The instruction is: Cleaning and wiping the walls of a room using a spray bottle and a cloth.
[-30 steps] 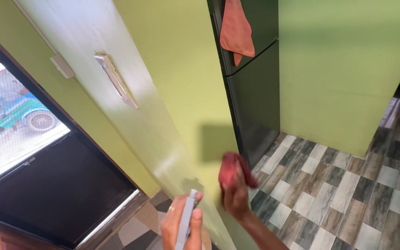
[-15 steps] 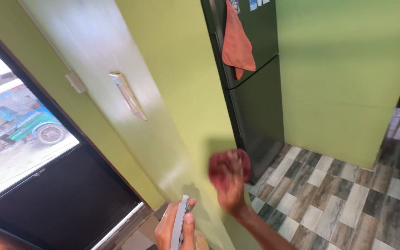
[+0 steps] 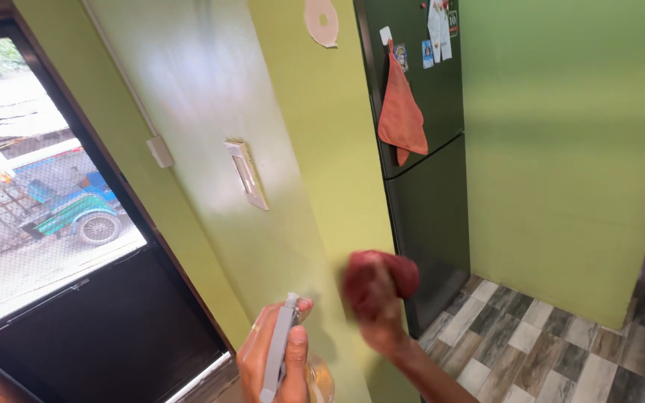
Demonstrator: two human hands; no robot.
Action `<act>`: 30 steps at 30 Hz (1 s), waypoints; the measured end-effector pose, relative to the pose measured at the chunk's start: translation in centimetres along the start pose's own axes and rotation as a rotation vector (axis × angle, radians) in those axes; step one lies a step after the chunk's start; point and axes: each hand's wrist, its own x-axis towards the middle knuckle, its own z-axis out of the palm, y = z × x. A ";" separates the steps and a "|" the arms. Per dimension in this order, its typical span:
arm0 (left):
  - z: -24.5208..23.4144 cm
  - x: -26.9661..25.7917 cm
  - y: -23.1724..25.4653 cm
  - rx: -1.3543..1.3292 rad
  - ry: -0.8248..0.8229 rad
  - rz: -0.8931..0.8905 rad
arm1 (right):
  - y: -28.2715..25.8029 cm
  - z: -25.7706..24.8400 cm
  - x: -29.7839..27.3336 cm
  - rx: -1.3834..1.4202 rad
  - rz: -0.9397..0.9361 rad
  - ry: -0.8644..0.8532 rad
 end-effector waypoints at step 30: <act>-1.7 -3.8 -2.4 0.026 -0.057 -0.201 | -0.5 -0.7 -9.6 -0.253 0.127 -0.146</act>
